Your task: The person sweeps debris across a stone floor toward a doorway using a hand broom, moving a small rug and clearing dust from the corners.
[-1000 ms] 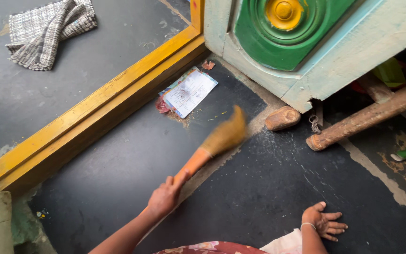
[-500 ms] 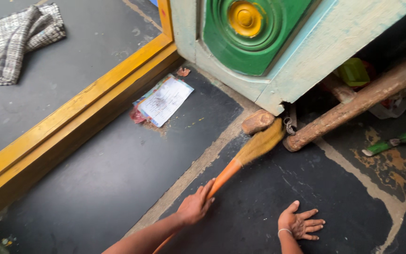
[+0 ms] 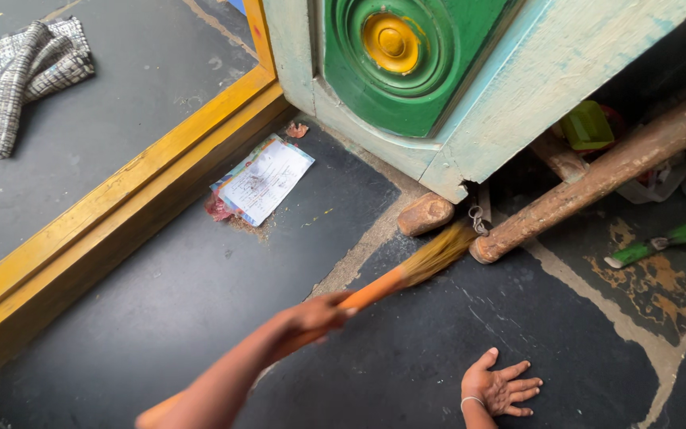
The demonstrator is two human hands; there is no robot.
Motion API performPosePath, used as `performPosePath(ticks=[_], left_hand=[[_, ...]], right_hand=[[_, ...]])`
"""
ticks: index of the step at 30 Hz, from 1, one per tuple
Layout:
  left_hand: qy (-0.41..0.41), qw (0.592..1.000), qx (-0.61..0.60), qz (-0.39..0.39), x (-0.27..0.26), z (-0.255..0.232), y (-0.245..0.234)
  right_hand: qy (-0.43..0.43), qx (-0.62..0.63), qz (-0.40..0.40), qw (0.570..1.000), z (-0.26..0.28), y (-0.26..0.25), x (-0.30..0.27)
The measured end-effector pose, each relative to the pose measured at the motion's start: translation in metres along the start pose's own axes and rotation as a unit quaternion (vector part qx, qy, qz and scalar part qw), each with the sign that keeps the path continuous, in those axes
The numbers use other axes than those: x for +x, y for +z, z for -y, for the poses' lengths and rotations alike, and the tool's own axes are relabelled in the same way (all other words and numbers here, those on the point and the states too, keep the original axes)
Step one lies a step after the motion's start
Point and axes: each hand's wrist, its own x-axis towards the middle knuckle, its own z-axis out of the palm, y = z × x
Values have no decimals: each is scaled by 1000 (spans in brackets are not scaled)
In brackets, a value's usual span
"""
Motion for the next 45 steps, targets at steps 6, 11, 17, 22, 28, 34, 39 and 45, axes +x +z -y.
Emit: performPosePath(ticks=[6,11,17,22,28,34,39,45], left_hand=[[19,984,98,-150,-101,107,-10],[147,947,233,-168,-89,118,30],[166,885,422,-102,-23,26,105],[111,904,383,-151,13,20,121],[-5,929,280,-243,-72,106,47],[76,924,304,-219,-98,163,93],[118,884,439,-109,-80,175,98],[14,864,382,-327,-102,207,18]], right_hand=[[4,13,3,1000,3,-4,0],[-1,27,-1,1000,3,-5,-1],[3,37,4,999,3,-5,-1],[9,32,24,999,1,-3,0],[2,17,25,1000,-1,-4,1],[15,32,35,999,1,-4,0],[24,32,67,997,3,-10,2],[37,12,99,994,11,-18,7]])
